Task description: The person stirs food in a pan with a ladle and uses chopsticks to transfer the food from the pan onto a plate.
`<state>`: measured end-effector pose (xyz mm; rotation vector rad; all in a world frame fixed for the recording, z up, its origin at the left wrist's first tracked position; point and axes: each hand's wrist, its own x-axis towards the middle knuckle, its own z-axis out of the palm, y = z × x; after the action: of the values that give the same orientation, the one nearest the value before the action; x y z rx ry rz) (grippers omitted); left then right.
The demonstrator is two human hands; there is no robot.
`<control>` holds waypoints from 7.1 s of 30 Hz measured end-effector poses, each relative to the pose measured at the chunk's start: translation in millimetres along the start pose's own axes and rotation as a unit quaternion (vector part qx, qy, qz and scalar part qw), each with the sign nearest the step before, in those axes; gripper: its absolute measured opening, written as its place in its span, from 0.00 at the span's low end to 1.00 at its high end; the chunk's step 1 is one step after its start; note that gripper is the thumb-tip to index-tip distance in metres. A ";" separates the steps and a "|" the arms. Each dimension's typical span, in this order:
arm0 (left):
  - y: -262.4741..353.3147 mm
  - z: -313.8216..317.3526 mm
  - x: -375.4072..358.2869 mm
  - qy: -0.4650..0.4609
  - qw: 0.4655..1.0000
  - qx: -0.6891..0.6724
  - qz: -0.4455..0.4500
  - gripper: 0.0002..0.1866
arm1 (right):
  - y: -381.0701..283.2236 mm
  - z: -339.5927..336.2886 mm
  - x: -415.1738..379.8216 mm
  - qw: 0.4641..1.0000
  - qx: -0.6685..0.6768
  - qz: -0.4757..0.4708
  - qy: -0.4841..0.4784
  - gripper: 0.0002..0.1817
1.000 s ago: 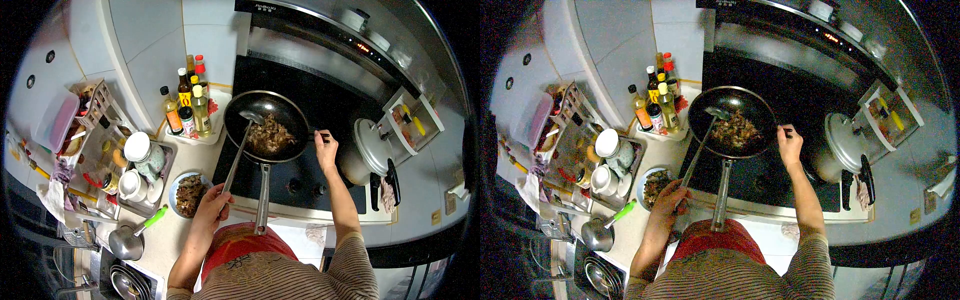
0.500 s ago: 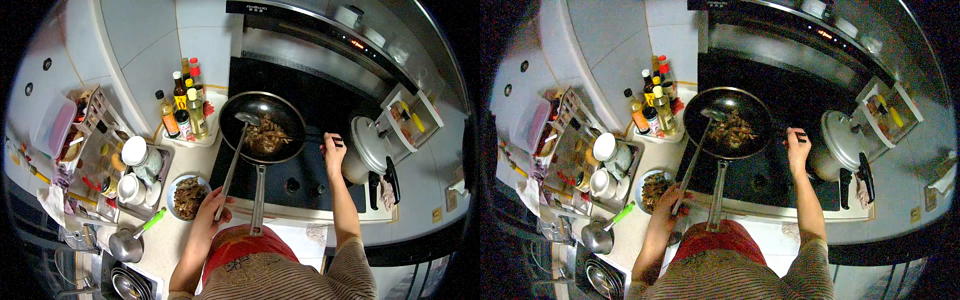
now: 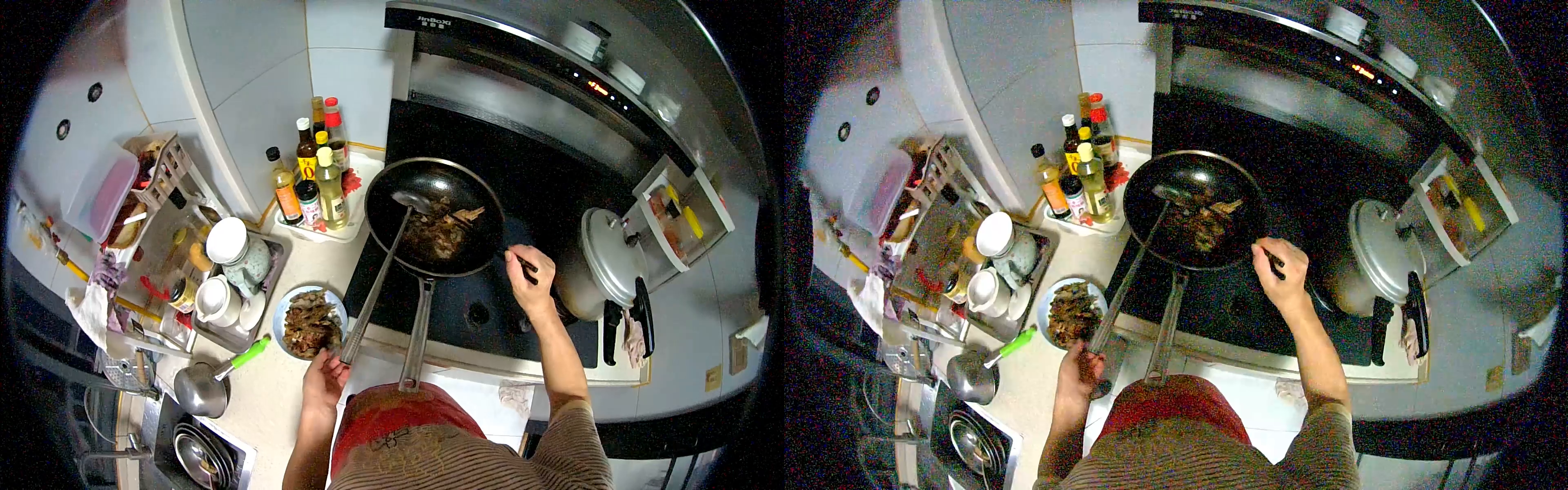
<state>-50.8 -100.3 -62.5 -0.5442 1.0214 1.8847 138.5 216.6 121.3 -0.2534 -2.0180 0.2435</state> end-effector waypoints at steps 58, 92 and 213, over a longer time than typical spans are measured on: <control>76.7 -33.0 -126.6 0.075 0.941 0.079 0.321 0.21 | -213.2 118.2 36.6 0.835 0.421 0.277 -0.220 0.07; 26.3 -42.5 2.3 0.080 0.972 0.025 0.218 0.22 | 57.2 46.6 -9.5 0.906 -0.031 0.401 0.135 0.13; 20.5 -54.1 5.1 0.026 0.973 0.039 0.226 0.24 | 25.6 61.9 -20.3 0.938 -0.045 0.343 -0.001 0.14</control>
<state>-73.1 -147.7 -87.7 -0.3319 1.3338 2.2207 93.8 231.5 69.6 -1.0184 -1.8771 0.5836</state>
